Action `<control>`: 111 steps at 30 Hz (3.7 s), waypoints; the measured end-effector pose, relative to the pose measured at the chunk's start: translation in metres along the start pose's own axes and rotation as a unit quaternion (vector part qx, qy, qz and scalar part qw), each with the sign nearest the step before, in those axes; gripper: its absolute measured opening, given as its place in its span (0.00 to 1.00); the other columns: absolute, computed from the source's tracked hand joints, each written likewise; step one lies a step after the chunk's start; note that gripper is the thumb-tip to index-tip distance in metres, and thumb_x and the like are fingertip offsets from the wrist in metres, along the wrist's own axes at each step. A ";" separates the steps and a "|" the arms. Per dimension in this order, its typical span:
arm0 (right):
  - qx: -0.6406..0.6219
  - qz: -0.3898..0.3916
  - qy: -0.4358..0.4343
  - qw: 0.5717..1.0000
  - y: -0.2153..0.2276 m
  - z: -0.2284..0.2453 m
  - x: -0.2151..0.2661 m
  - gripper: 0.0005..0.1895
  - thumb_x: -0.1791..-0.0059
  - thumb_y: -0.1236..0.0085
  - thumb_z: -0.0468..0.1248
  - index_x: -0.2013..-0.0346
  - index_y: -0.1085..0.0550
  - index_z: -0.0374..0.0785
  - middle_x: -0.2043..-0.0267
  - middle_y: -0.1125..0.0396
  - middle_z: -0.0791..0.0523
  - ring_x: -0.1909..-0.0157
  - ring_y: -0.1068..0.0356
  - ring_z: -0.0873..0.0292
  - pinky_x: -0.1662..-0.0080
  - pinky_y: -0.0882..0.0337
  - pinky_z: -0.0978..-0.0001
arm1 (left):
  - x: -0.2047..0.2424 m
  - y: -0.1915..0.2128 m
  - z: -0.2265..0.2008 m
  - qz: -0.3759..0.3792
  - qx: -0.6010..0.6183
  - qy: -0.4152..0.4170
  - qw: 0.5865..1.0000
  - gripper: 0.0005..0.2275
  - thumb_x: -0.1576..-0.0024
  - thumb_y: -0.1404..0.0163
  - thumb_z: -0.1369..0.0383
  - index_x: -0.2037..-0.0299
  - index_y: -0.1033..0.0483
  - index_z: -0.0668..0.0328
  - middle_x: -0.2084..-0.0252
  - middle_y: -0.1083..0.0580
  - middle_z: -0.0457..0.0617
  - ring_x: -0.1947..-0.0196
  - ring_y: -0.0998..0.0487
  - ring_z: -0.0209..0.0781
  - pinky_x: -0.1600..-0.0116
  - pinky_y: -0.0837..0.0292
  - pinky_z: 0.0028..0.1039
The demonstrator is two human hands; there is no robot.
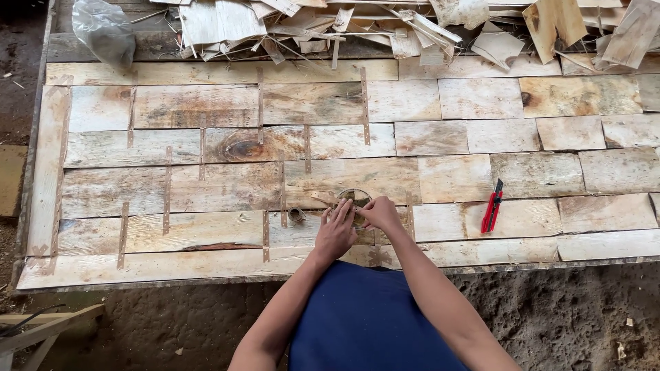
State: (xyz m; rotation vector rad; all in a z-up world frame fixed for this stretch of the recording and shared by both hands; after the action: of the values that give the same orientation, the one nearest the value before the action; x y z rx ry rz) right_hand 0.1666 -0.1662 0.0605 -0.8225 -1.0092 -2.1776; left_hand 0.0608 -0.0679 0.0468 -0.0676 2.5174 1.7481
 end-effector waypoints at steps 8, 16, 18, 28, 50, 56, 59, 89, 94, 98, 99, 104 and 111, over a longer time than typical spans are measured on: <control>0.021 -0.008 -0.008 1.000 -0.004 0.004 0.004 0.15 0.55 0.42 0.44 0.62 0.19 0.37 0.80 0.25 0.51 0.76 0.22 0.57 0.60 0.21 0.69 | -0.001 0.003 0.000 0.070 0.030 0.014 0.997 0.26 0.41 0.57 0.65 0.30 0.38 0.61 0.23 0.51 0.55 0.22 0.54 0.49 0.26 0.53 0.50; 0.106 -0.015 0.002 0.994 -0.010 0.010 0.018 0.17 0.54 0.42 0.51 0.64 0.19 0.43 0.68 0.22 0.50 0.57 0.21 0.49 0.51 0.22 0.57 | -0.002 -0.003 0.000 0.078 0.052 0.015 0.996 0.27 0.42 0.56 0.65 0.30 0.38 0.64 0.23 0.52 0.57 0.22 0.54 0.52 0.25 0.50 0.50; 0.108 -0.023 0.016 0.994 -0.011 0.013 0.020 0.17 0.53 0.42 0.52 0.63 0.19 0.44 0.65 0.22 0.49 0.52 0.22 0.47 0.49 0.24 0.55 | -0.003 -0.005 0.002 0.078 0.064 0.019 0.995 0.27 0.42 0.56 0.64 0.30 0.39 0.65 0.23 0.52 0.57 0.22 0.54 0.53 0.25 0.50 0.50; 0.142 -0.034 0.043 0.988 -0.006 0.023 0.030 0.16 0.51 0.45 0.49 0.60 0.18 0.43 0.62 0.22 0.48 0.49 0.23 0.43 0.49 0.24 0.52 | -0.004 -0.001 -0.001 0.069 0.078 0.009 0.995 0.27 0.42 0.55 0.66 0.30 0.39 0.66 0.24 0.51 0.59 0.22 0.53 0.56 0.26 0.47 0.51; 0.052 -0.012 0.050 0.997 -0.024 -0.016 -0.024 0.13 0.52 0.46 0.44 0.62 0.19 0.42 0.69 0.23 0.51 0.62 0.24 0.52 0.60 0.23 0.62 | -0.012 0.046 -0.015 0.120 -0.019 0.052 0.991 0.33 0.47 0.54 0.55 0.28 0.39 0.48 0.19 0.63 0.47 0.20 0.69 0.53 0.26 0.73 0.63; -0.082 -0.005 0.057 0.995 -0.021 -0.024 -0.030 0.12 0.52 0.45 0.39 0.67 0.23 0.31 0.79 0.26 0.49 0.81 0.24 0.56 0.78 0.20 0.70 | -0.016 0.052 -0.016 0.152 -0.027 0.097 0.983 0.33 0.47 0.52 0.53 0.28 0.38 0.43 0.18 0.66 0.44 0.20 0.74 0.53 0.27 0.78 0.65; -0.131 -0.005 0.069 0.989 -0.020 -0.028 -0.020 0.12 0.51 0.46 0.37 0.67 0.25 0.27 0.78 0.27 0.45 0.80 0.25 0.54 0.77 0.20 0.69 | -0.013 0.049 -0.018 0.157 -0.038 0.110 0.981 0.34 0.49 0.50 0.55 0.28 0.38 0.41 0.18 0.67 0.44 0.20 0.74 0.53 0.26 0.79 0.65; -0.146 0.049 0.132 0.979 0.059 -0.045 0.041 0.06 0.55 0.46 0.32 0.71 0.25 0.30 0.85 0.32 0.49 0.86 0.30 0.58 0.82 0.27 0.70 | -0.010 0.026 -0.027 0.150 -0.075 0.265 0.949 0.35 0.47 0.41 0.59 0.27 0.41 0.31 0.18 0.69 0.48 0.21 0.74 0.58 0.28 0.76 0.69; -0.142 0.067 0.132 0.979 0.081 -0.044 0.053 0.06 0.55 0.47 0.33 0.71 0.25 0.31 0.85 0.33 0.50 0.86 0.32 0.59 0.82 0.28 0.72 | -0.010 0.021 -0.027 0.151 -0.074 0.290 0.942 0.35 0.46 0.41 0.57 0.27 0.41 0.29 0.18 0.70 0.48 0.21 0.75 0.58 0.28 0.77 0.69; -0.133 0.079 0.138 0.978 0.097 -0.045 0.060 0.06 0.55 0.47 0.32 0.72 0.25 0.31 0.85 0.34 0.50 0.86 0.32 0.59 0.82 0.29 0.72 | -0.011 0.017 -0.028 0.157 -0.090 0.298 0.937 0.35 0.45 0.42 0.57 0.26 0.43 0.29 0.18 0.70 0.49 0.21 0.76 0.59 0.29 0.74 0.70; -0.132 0.083 0.139 0.978 0.100 -0.047 0.059 0.05 0.55 0.47 0.32 0.72 0.26 0.31 0.86 0.34 0.50 0.87 0.33 0.59 0.82 0.29 0.72 | -0.011 0.015 -0.028 0.162 -0.093 0.303 0.935 0.35 0.44 0.42 0.57 0.26 0.44 0.28 0.18 0.70 0.50 0.21 0.77 0.59 0.29 0.74 0.70; -0.136 0.093 0.150 0.975 0.124 -0.048 0.067 0.05 0.55 0.47 0.32 0.74 0.26 0.32 0.87 0.35 0.51 0.87 0.34 0.60 0.83 0.31 0.73 | -0.013 0.022 -0.035 0.174 -0.095 0.320 0.926 0.33 0.42 0.44 0.58 0.25 0.45 0.29 0.18 0.71 0.49 0.21 0.78 0.58 0.29 0.75 0.69; -0.168 0.096 0.172 0.966 0.200 -0.046 0.084 0.06 0.52 0.46 0.31 0.73 0.28 0.34 0.86 0.40 0.51 0.87 0.36 0.58 0.83 0.32 0.68 | -0.010 0.001 -0.027 0.165 -0.082 0.343 0.921 0.39 0.45 0.41 0.53 0.23 0.49 0.36 0.19 0.74 0.53 0.21 0.79 0.59 0.30 0.77 0.71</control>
State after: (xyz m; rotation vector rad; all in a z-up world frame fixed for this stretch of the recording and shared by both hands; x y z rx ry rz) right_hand 0.2456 -0.3312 0.1855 -0.6234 -0.3784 -2.2478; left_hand 0.0700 -0.0928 0.0581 -0.3420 2.9658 2.4164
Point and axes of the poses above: each hand's wrist, its own x-axis away from the middle knuckle, its own y-axis out of the back of the hand, z = x × y, the point moved 7 cm from there along -x, towards the middle knuckle
